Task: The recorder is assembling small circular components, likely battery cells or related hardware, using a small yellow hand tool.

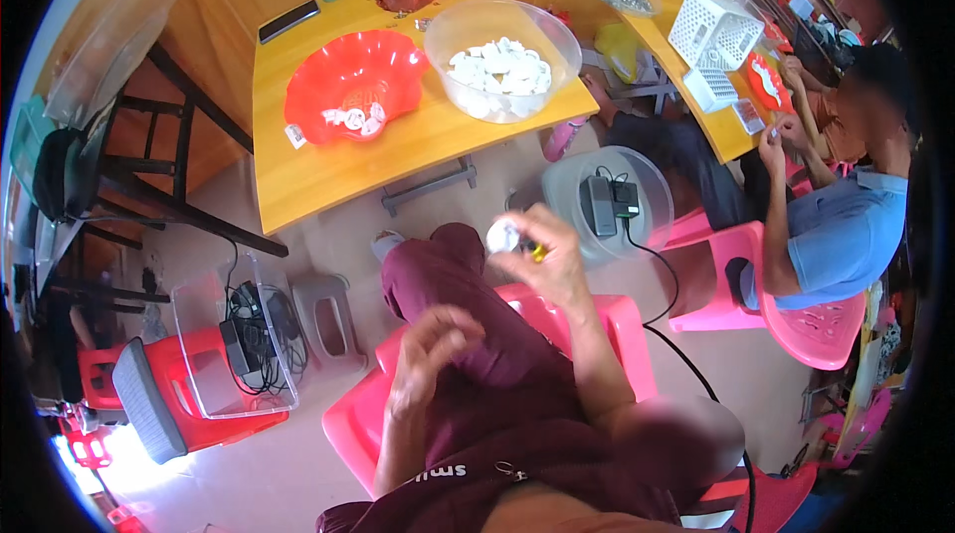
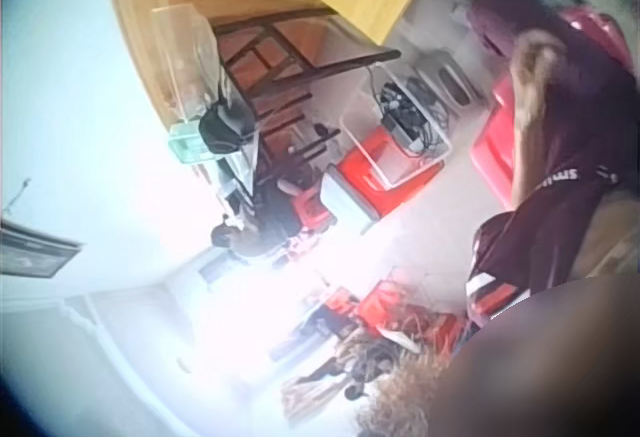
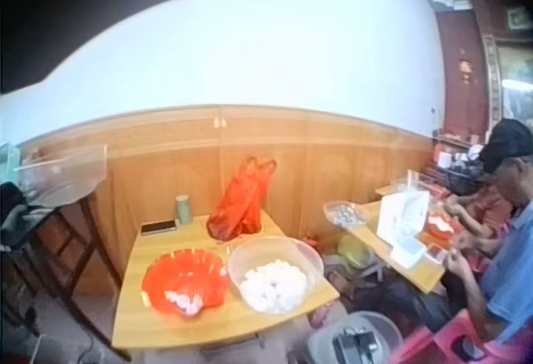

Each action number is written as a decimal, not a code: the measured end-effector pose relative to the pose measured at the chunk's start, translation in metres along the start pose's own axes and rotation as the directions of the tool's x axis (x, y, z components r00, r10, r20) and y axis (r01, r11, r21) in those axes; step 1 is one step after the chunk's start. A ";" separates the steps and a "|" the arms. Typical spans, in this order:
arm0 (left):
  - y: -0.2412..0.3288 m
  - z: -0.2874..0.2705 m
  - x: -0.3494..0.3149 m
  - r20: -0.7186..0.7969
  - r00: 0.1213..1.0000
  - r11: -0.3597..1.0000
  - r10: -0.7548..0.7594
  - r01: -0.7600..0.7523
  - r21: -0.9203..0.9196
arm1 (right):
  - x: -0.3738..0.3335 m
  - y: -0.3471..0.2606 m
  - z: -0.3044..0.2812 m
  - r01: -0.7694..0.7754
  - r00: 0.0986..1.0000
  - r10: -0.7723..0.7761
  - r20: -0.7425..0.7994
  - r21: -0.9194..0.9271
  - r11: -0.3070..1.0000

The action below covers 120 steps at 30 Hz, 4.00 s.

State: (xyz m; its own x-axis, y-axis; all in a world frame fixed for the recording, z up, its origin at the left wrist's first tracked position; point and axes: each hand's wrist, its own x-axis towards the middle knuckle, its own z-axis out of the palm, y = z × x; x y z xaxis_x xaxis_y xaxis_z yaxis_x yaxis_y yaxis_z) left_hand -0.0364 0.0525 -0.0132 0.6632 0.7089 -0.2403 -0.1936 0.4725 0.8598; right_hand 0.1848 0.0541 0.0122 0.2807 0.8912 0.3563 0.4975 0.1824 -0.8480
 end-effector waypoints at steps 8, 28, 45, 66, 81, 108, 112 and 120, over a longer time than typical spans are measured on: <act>0.009 0.016 -0.026 0.906 0.421 0.995 0.044 0.062 -0.077 | 0.125 0.024 -0.027 0.017 0.881 -0.037 -0.471 -0.048 0.999; 0.008 -0.013 -0.033 0.828 0.561 0.981 0.014 0.151 -0.118 | 0.241 0.001 0.114 0.325 0.914 -0.112 0.390 -0.537 0.779; 0.006 -0.033 -0.025 -0.042 0.998 0.819 0.043 -0.060 -0.570 | 0.281 0.039 0.133 0.139 0.922 0.057 0.383 -0.465 0.874; 0.006 -0.011 0.119 -0.080 0.954 0.854 0.290 -0.296 -0.427 | 0.047 0.001 0.030 -0.177 0.965 0.138 0.225 0.163 0.971; -0.026 -0.020 0.138 0.185 0.962 0.905 0.202 -0.111 -0.410 | 0.028 0.041 0.027 -0.021 0.974 -0.019 0.226 0.173 0.985; -0.033 -0.027 0.139 0.178 0.944 0.858 0.277 -0.160 -0.488 | -0.030 0.039 0.055 0.060 0.973 -0.106 -0.205 -0.220 0.974; -0.034 -0.027 0.137 0.156 0.950 0.856 0.270 -0.162 -0.491 | -0.029 0.037 0.056 0.065 0.975 -0.105 -0.196 -0.197 0.978; -0.034 -0.025 0.138 0.149 0.949 0.872 0.279 -0.185 -0.454 | -0.028 0.038 0.055 0.030 0.979 -0.062 -0.193 -0.165 0.986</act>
State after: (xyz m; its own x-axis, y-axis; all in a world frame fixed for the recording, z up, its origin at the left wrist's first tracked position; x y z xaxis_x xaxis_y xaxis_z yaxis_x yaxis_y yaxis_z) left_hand 0.0434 0.1470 -0.0863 0.6826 0.7265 0.0792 -0.6197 0.5180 0.5896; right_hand 0.1507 0.0587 -0.0515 0.4028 0.7812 0.4770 0.6342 0.1376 -0.7608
